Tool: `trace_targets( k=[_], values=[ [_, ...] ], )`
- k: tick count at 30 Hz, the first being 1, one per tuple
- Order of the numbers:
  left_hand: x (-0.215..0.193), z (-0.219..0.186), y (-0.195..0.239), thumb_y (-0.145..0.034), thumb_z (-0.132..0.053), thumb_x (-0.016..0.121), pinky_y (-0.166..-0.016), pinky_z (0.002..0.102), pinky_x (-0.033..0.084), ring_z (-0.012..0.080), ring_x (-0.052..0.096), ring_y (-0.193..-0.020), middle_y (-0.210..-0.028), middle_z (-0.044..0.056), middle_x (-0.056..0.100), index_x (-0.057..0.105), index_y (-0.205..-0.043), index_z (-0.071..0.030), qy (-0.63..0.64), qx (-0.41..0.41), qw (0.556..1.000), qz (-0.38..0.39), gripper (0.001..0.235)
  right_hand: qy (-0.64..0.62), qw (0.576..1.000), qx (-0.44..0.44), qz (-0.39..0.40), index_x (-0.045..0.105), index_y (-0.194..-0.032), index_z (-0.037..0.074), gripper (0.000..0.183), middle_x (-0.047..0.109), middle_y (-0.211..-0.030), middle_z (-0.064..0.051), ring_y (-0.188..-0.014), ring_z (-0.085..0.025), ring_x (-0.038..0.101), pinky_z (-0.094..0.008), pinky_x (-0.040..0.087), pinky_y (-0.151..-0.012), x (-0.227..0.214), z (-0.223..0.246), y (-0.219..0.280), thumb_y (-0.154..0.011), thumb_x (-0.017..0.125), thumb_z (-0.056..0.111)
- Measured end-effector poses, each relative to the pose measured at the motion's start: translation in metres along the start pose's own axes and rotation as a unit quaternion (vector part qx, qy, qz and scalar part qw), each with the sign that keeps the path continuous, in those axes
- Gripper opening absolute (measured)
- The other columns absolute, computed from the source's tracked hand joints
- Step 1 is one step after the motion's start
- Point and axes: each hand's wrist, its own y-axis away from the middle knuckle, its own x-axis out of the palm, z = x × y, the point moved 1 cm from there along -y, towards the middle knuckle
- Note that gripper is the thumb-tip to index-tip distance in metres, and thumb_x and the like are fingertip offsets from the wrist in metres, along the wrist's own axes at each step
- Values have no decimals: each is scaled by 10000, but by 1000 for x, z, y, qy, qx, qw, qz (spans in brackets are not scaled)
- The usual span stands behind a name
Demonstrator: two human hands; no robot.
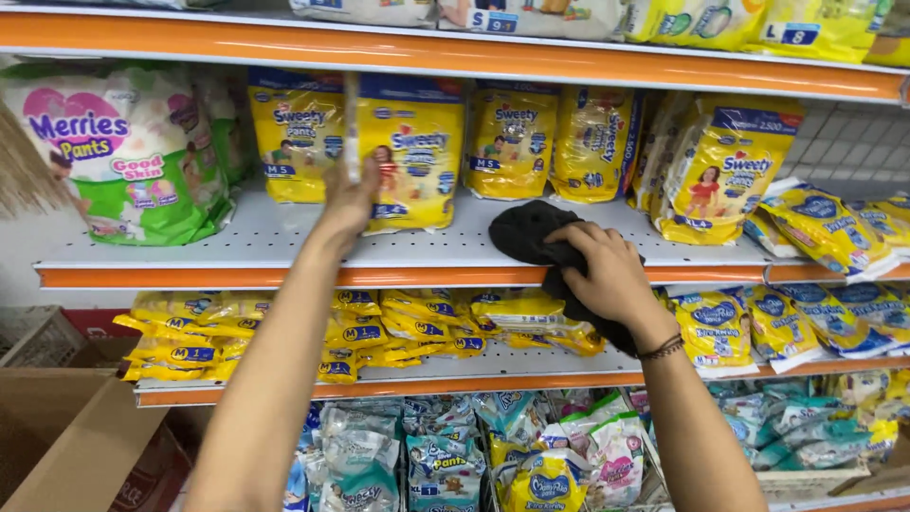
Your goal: Wiping down diaper packages and organizing them on the grocery store shelves.
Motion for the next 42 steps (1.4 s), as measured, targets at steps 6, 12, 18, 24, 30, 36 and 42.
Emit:
trace_targets(
  k=[6, 12, 18, 24, 30, 36, 42],
  values=[
    [36, 28, -29, -1012, -383, 648, -1028, 444, 450, 332, 523, -1240, -1338, 256, 543, 553, -1393, -37, -32, -59, 993, -93, 523, 9, 999, 32, 12, 649, -1241, 238, 518, 629, -1284, -67, -1183, -351, 538, -498, 401, -1007, 3, 3, 1, -737, 683, 127],
    [49, 24, -36, -978, -375, 670, -855, 354, 551, 242, 728, -983, -1085, 127, 774, 653, -1239, -10, 58, -19, 994, -88, 449, -6, 1000, 16, -5, 632, -1249, 230, 523, 619, -1308, -76, -1200, -347, 523, -493, 373, -1031, 11, -3, 2, -734, 651, 141],
    [60, 34, -36, -968, -378, 679, -876, 370, 547, 260, 732, -1008, -1094, 181, 763, 625, -1233, 10, 15, -34, 994, -99, 472, -4, 1000, 11, -25, 632, -1250, 217, 515, 603, -1323, -92, -1188, -374, 511, -512, 351, -1041, 17, -5, 4, -739, 646, 146],
    [37, 23, -28, -991, -401, 659, -892, 387, 522, 312, 705, -1038, -1133, 199, 748, 636, -1257, -9, -36, -38, 993, -102, 474, -21, 999, 36, -7, 637, -1254, 224, 511, 611, -1314, -77, -1159, -368, 509, -494, 361, -1016, 15, -6, 3, -750, 637, 140],
    [-18, 8, 9, -1028, -382, 595, -860, 325, 546, 172, 690, -971, -1109, 114, 754, 589, -1292, -15, 26, -47, 997, -59, 451, -24, 998, 58, 5, 654, -1247, 225, 513, 612, -1307, -71, -1178, -358, 500, -497, 345, -1013, 15, -7, 0, -742, 651, 132],
    [-37, 7, 39, -1080, -337, 533, -949, 302, 519, 129, 621, -1075, -1217, 63, 677, 502, -1410, -21, 141, 64, 986, -64, 459, -100, 991, 68, 51, 642, -1322, 201, 478, 669, -1283, -118, -1236, -377, 600, -466, 457, -1085, 15, -9, -30, -848, 661, 259],
    [-39, 15, 38, -1124, -345, 476, -1022, 304, 499, 133, 606, -1150, -1301, 74, 636, 462, -1407, -17, 204, 107, 966, -113, 434, 15, 996, -70, 57, 602, -1398, 126, 569, 569, -1394, -238, -1250, -465, 514, -531, 385, -1064, 114, 47, -107, -857, 666, 291]
  ],
)
